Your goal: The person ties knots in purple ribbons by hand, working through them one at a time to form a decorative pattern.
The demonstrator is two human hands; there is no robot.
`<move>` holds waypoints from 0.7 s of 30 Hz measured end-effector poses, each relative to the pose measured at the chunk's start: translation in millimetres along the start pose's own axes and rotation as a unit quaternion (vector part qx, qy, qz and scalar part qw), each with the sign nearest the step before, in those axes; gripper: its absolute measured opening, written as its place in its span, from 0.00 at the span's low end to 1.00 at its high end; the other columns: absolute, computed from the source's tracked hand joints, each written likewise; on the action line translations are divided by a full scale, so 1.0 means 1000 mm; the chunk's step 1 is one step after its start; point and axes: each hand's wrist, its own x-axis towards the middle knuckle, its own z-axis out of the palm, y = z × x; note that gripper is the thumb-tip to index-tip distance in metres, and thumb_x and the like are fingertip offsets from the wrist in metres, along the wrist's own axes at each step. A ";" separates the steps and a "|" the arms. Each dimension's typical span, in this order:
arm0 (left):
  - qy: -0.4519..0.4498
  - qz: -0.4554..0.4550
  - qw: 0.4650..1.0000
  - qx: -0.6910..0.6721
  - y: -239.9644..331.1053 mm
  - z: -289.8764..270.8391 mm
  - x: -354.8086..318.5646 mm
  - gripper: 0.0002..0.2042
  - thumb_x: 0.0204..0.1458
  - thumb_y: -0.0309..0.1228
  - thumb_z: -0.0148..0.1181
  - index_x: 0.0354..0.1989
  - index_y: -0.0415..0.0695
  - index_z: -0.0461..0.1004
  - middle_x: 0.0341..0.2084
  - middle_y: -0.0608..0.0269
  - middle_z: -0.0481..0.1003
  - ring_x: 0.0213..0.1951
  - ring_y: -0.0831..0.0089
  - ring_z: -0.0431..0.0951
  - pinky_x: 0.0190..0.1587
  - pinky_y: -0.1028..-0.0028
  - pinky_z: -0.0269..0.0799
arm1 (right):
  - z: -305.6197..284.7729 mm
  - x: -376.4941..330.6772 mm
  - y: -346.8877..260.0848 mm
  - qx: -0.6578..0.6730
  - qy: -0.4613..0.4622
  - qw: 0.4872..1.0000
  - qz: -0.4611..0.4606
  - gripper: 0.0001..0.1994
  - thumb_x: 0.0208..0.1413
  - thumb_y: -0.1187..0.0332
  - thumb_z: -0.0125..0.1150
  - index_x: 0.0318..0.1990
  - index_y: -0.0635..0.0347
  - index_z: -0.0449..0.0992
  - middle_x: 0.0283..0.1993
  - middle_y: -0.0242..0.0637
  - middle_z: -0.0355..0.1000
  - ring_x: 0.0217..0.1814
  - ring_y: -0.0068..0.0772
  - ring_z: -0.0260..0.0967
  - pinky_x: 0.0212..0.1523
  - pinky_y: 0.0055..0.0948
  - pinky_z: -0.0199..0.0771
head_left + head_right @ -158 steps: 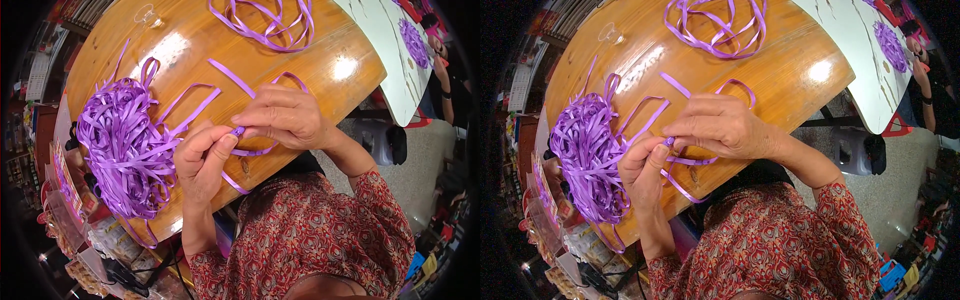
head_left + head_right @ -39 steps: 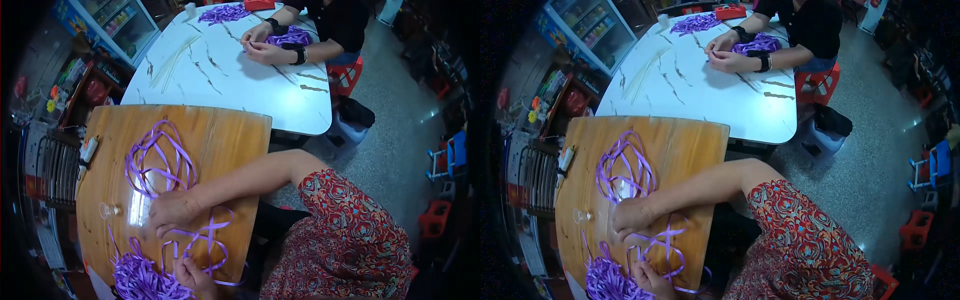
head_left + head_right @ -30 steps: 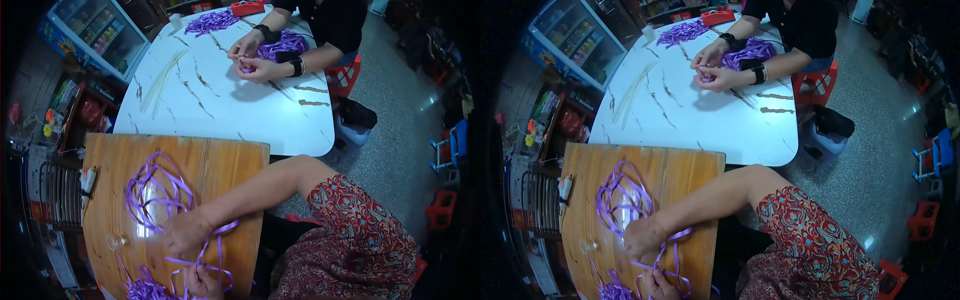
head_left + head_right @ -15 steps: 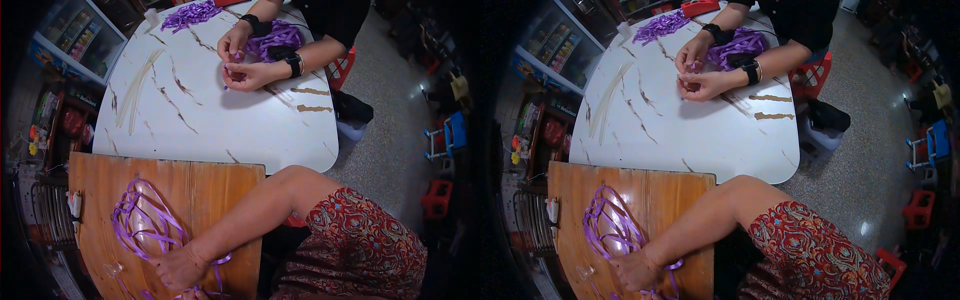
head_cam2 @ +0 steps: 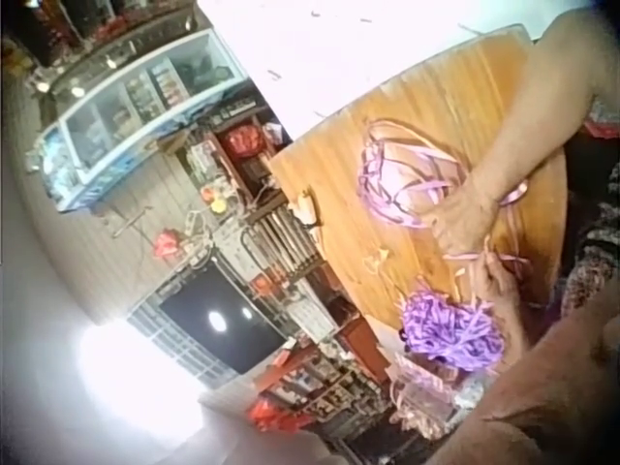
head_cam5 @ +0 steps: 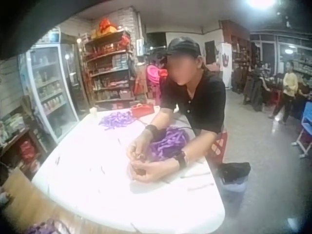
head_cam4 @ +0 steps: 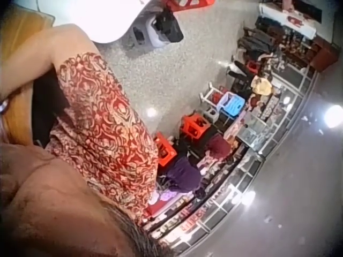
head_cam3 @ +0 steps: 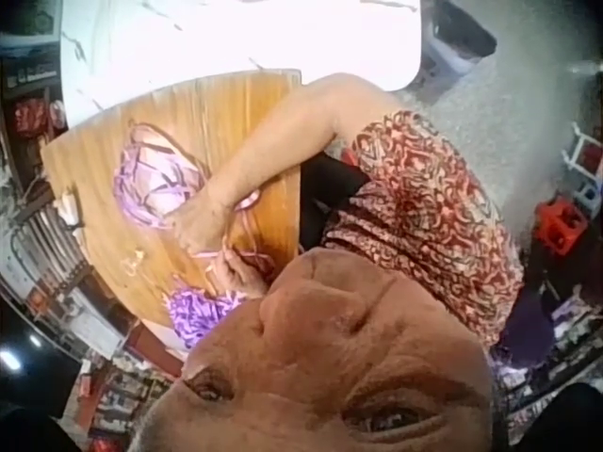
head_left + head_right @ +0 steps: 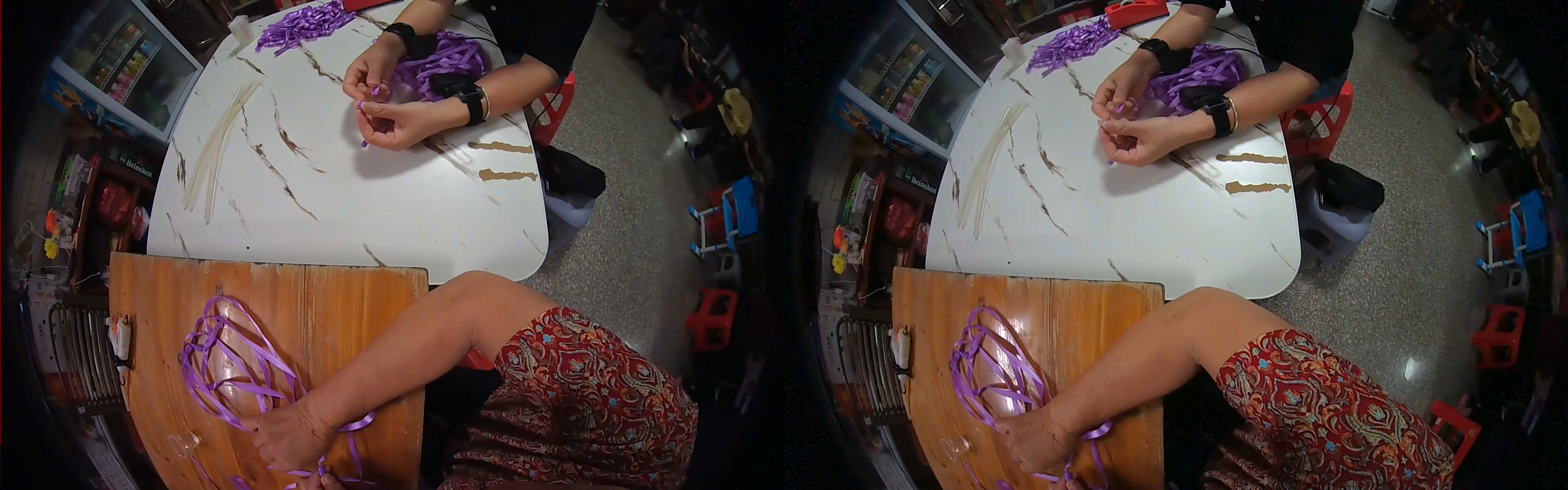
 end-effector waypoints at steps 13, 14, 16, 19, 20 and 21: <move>-0.022 -0.035 0.999 0.027 0.028 -0.005 0.012 0.05 0.56 0.25 0.52 0.33 0.36 0.71 0.19 0.61 0.65 0.21 0.72 0.63 0.24 0.72 0.60 | 0.003 0.000 -0.001 0.014 -0.033 0.999 0.020 0.10 0.40 0.55 0.56 0.24 0.46 0.79 0.28 0.24 0.76 0.34 0.25 0.72 0.44 0.41 0.52; -0.023 -0.022 0.999 0.030 0.029 -0.005 0.013 0.05 0.55 0.25 0.53 0.33 0.36 0.72 0.20 0.60 0.66 0.22 0.70 0.63 0.25 0.71 0.61 | 0.003 0.000 -0.001 0.013 -0.034 0.999 0.020 0.10 0.40 0.55 0.56 0.24 0.46 0.79 0.28 0.24 0.76 0.34 0.25 0.72 0.44 0.41 0.52; -0.023 -0.010 0.999 0.035 0.030 -0.006 0.015 0.05 0.54 0.25 0.53 0.33 0.35 0.72 0.20 0.59 0.67 0.23 0.68 0.64 0.26 0.69 0.61 | 0.005 0.000 -0.001 0.026 -0.035 0.999 0.033 0.12 0.40 0.53 0.56 0.23 0.47 0.79 0.28 0.25 0.76 0.33 0.26 0.72 0.44 0.41 0.52; -0.052 -0.028 0.997 0.044 0.034 -0.009 0.017 0.05 0.54 0.25 0.54 0.33 0.35 0.72 0.21 0.57 0.68 0.23 0.67 0.65 0.26 0.69 0.62 | 0.005 0.000 0.000 0.037 -0.043 0.998 0.030 0.12 0.40 0.52 0.56 0.23 0.47 0.79 0.28 0.25 0.76 0.33 0.26 0.72 0.43 0.40 0.52; -0.046 -0.035 0.998 0.039 0.037 -0.008 0.017 0.05 0.54 0.25 0.54 0.33 0.35 0.72 0.21 0.57 0.69 0.23 0.67 0.65 0.27 0.69 0.62 | 0.004 0.000 0.000 0.037 -0.044 0.998 0.030 0.12 0.40 0.52 0.56 0.23 0.47 0.79 0.28 0.25 0.76 0.33 0.26 0.72 0.43 0.40 0.52; -0.040 -0.043 0.998 0.034 0.038 -0.007 0.016 0.05 0.54 0.25 0.54 0.33 0.35 0.72 0.21 0.56 0.69 0.23 0.66 0.66 0.27 0.69 0.62 | 0.003 0.001 0.000 0.038 -0.051 0.997 0.034 0.12 0.40 0.52 0.56 0.23 0.47 0.79 0.28 0.26 0.76 0.33 0.27 0.72 0.43 0.40 0.52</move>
